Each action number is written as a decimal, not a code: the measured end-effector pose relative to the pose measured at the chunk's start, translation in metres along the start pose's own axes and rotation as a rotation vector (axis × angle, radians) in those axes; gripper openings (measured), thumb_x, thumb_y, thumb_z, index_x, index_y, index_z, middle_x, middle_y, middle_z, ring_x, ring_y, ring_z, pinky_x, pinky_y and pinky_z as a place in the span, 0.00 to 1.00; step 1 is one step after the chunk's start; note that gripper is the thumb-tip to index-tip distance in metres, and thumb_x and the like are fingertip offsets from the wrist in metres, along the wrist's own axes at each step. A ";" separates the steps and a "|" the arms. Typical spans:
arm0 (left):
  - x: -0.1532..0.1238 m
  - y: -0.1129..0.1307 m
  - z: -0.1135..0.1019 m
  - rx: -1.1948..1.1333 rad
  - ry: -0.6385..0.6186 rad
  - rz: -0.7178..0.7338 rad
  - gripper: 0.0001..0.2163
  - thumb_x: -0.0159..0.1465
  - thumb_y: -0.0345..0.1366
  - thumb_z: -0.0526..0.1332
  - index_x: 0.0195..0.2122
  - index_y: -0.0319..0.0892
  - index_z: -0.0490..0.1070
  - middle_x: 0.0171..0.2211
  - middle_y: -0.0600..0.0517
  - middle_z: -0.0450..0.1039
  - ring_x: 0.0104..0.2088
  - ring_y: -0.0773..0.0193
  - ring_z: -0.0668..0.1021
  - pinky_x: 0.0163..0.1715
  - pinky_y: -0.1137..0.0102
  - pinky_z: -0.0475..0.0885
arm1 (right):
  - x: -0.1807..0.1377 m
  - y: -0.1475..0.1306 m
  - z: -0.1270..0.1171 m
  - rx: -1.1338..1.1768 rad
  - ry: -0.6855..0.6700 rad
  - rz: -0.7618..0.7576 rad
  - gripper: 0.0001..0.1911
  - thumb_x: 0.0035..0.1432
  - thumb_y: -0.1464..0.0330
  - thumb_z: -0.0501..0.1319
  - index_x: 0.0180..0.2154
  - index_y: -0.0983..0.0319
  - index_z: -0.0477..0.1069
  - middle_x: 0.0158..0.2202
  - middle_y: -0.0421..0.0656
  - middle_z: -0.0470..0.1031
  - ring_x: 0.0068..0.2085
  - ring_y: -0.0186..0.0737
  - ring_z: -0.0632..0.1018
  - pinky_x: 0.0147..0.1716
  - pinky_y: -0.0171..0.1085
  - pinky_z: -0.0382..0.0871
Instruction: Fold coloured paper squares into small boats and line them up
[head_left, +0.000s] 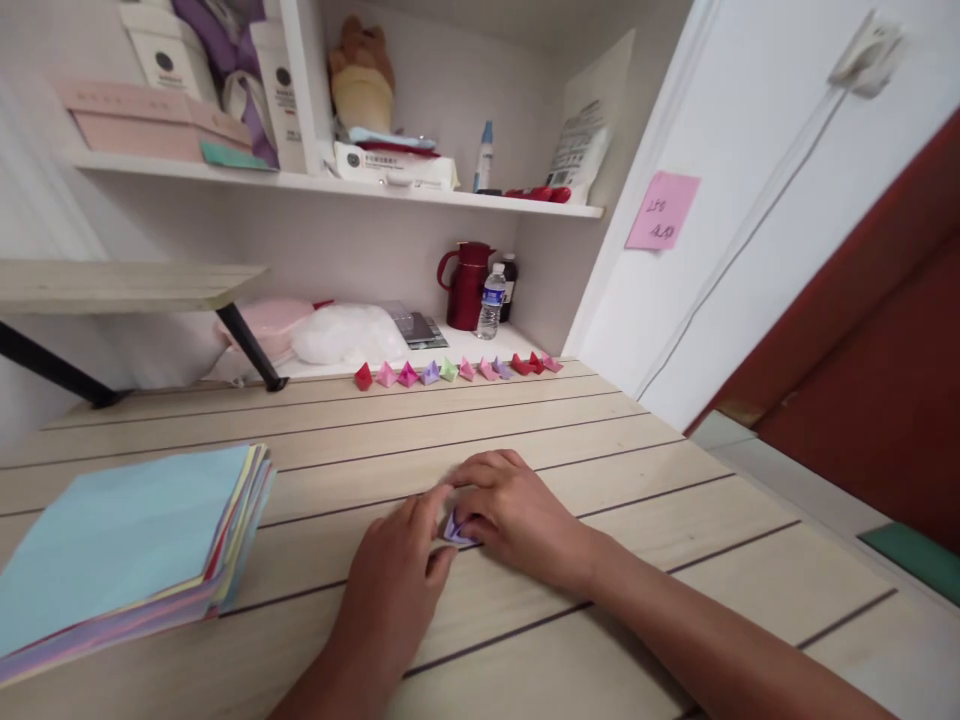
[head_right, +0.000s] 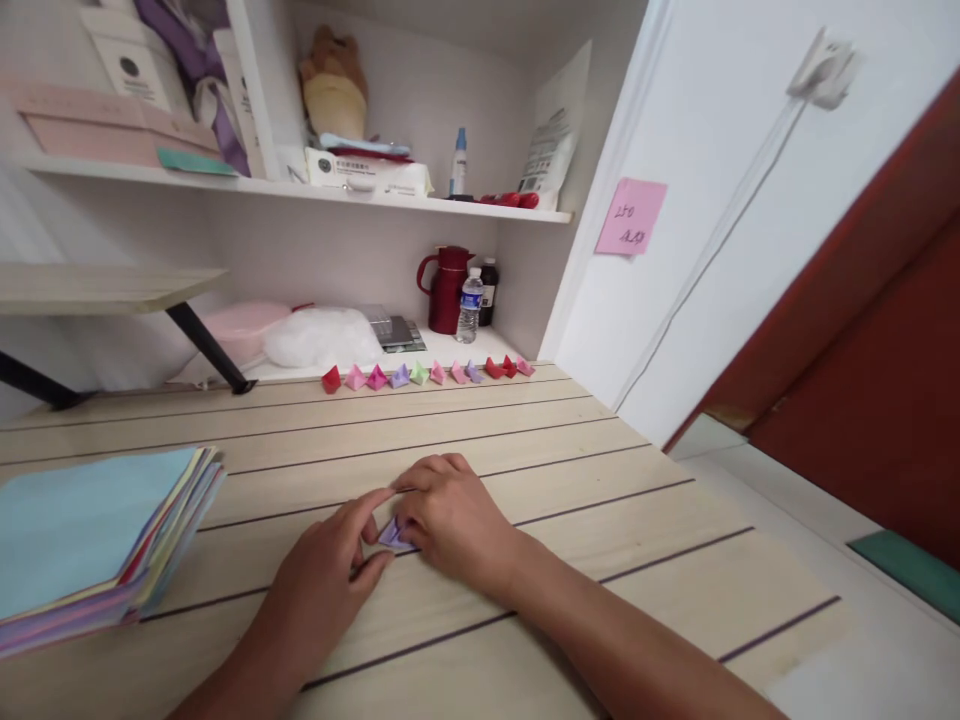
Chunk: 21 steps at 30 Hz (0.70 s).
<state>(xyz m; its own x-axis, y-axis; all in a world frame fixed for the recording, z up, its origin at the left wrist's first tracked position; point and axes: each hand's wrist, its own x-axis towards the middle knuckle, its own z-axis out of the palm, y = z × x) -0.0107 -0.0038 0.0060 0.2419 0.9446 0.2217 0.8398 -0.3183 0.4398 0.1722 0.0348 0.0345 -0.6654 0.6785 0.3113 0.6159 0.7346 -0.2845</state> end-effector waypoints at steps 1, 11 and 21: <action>0.000 0.000 -0.001 -0.005 -0.005 -0.004 0.24 0.60 0.27 0.59 0.57 0.48 0.64 0.34 0.53 0.75 0.33 0.60 0.77 0.34 0.65 0.69 | -0.001 0.000 -0.003 0.043 0.011 0.007 0.06 0.57 0.74 0.66 0.36 0.57 0.78 0.52 0.43 0.78 0.54 0.47 0.74 0.54 0.47 0.61; 0.001 0.001 -0.004 -0.077 -0.026 -0.067 0.23 0.59 0.24 0.57 0.56 0.47 0.65 0.42 0.51 0.73 0.31 0.65 0.76 0.32 0.69 0.69 | -0.020 0.046 -0.032 0.619 0.198 0.297 0.08 0.58 0.66 0.66 0.41 0.58 0.78 0.47 0.46 0.79 0.51 0.45 0.77 0.51 0.44 0.69; 0.001 -0.004 0.000 -0.111 -0.065 -0.115 0.23 0.60 0.27 0.56 0.57 0.47 0.64 0.41 0.52 0.72 0.31 0.64 0.74 0.34 0.67 0.68 | -0.024 0.061 -0.006 0.813 0.033 0.315 0.14 0.52 0.64 0.71 0.40 0.62 0.77 0.34 0.42 0.75 0.34 0.36 0.74 0.34 0.35 0.70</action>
<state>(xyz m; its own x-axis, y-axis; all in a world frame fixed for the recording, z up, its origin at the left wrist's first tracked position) -0.0136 -0.0017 0.0040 0.1814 0.9773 0.1095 0.8057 -0.2115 0.5532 0.2278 0.0630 0.0149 -0.4946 0.8590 0.1322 0.2687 0.2959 -0.9167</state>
